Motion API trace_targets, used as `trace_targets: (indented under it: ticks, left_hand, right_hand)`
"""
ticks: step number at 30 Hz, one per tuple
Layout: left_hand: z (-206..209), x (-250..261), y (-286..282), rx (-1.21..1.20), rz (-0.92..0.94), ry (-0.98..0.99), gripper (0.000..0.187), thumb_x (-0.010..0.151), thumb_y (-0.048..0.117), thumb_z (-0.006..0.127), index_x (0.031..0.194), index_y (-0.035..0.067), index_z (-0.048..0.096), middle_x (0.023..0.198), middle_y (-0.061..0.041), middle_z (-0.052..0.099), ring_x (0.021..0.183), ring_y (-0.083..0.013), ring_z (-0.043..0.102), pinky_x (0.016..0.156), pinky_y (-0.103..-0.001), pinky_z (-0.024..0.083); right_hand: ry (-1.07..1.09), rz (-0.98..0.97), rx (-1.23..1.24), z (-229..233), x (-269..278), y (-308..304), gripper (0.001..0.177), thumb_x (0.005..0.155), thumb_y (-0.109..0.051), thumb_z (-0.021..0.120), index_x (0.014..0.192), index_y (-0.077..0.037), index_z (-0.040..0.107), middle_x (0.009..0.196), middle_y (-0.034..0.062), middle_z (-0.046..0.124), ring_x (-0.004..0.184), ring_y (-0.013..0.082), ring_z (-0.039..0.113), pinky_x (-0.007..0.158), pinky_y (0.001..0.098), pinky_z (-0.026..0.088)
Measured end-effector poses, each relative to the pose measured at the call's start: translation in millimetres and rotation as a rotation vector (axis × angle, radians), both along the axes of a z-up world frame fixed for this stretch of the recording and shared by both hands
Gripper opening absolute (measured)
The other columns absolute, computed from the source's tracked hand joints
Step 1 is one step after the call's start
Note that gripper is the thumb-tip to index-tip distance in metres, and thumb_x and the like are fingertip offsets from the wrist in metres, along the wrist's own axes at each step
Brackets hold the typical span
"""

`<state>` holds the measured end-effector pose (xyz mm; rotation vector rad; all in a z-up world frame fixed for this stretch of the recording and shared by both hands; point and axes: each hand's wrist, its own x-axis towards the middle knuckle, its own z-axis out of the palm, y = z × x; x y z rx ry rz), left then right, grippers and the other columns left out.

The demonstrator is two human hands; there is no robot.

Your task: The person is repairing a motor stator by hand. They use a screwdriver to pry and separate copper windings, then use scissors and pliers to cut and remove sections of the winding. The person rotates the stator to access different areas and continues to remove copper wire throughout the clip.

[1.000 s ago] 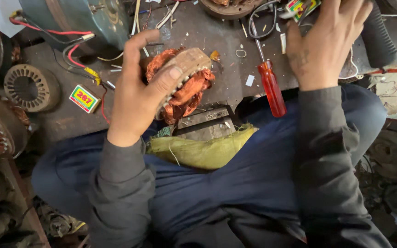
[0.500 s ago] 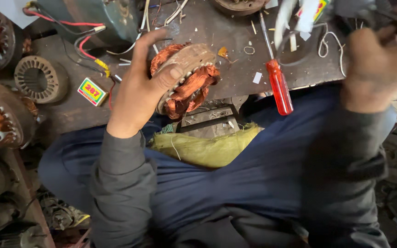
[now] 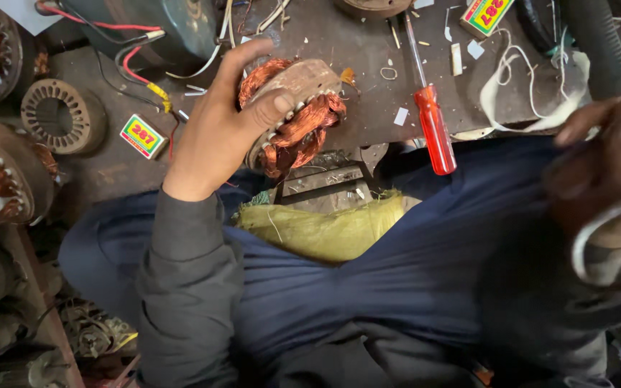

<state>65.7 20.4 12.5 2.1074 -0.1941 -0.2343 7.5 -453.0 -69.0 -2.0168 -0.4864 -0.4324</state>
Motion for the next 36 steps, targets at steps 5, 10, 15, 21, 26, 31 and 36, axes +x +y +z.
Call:
trace_targets:
  ticks: [5,10,15,21,26,31,36]
  left_hand:
    - [5,4,-6,-0.062,-0.001,0.042,0.064,0.099,0.056,0.066,0.141,0.010,0.057,0.130,-0.012,0.072,0.125,-0.0241,0.068,0.106,-0.035,0.049]
    - [7,22,1,-0.089,-0.060,0.130,0.053,0.098,0.050,0.063,0.128,0.006,0.066,0.116,-0.009,0.075,0.109,-0.0176,0.070,0.098,-0.031,0.052]
    - [8,31,-1,-0.167,-0.115,0.169,0.056,0.097,0.052,0.062,0.127,0.006,0.070,0.114,-0.006,0.079,0.105,-0.0146,0.072,0.094,-0.031,0.054]
    - [0,32,1,-0.160,-0.124,0.151,0.059,0.096,0.055,0.062,0.130,0.007,0.069,0.115,-0.006,0.080,0.106,-0.0150,0.075,0.093,-0.029,0.055]
    - [1,32,-2,-0.117,-0.133,0.057,0.056,0.097,0.055,0.063,0.126,0.007,0.071,0.115,-0.008,0.079,0.108,-0.0180,0.075,0.094,-0.030,0.054]
    - [12,31,-5,-0.063,-0.140,0.123,0.052,0.094,0.055,0.062,0.120,0.012,0.075,0.105,-0.007,0.081,0.099,-0.0191,0.078,0.088,-0.031,0.056]
    - [12,33,-5,-0.113,-0.164,0.089,0.051,0.096,0.053,0.062,0.121,0.011,0.075,0.109,-0.006,0.081,0.102,-0.0184,0.078,0.090,-0.031,0.056]
  right_hand:
    - [-0.015,0.006,0.375,-15,-49,0,0.029,0.107,-0.009,0.053,0.136,-0.004,0.051,0.121,0.0144,0.060,0.109,0.0304,0.066,0.086,0.0337,0.057]
    - [-0.056,-0.128,0.129,17,-91,27,0.027,0.101,-0.008,0.062,0.127,-0.002,0.059,0.124,0.0162,0.064,0.118,0.0340,0.065,0.093,0.0376,0.057]
    - [-0.150,0.301,-0.531,77,-81,94,0.025,0.095,-0.007,0.071,0.119,-0.001,0.067,0.126,0.0181,0.068,0.128,0.0377,0.064,0.101,0.0416,0.058]
    - [-0.355,0.652,-0.765,114,-35,161,0.047,0.081,-0.012,0.064,0.127,-0.004,0.070,0.131,0.0208,0.066,0.126,0.0378,0.063,0.102,0.0472,0.055]
    - [-0.387,0.693,-0.806,118,-15,179,0.047,0.084,-0.014,0.064,0.129,-0.003,0.069,0.133,0.0203,0.066,0.128,0.0375,0.062,0.105,0.0459,0.053]
    - [-0.335,0.667,-0.823,114,-14,184,0.047,0.086,-0.016,0.065,0.132,-0.007,0.068,0.136,0.0154,0.065,0.131,0.0340,0.060,0.107,0.0437,0.052]
    - [-0.299,0.657,-0.837,112,-16,185,0.050,0.083,-0.017,0.064,0.132,-0.007,0.067,0.137,0.0147,0.065,0.131,0.0341,0.059,0.107,0.0440,0.051]
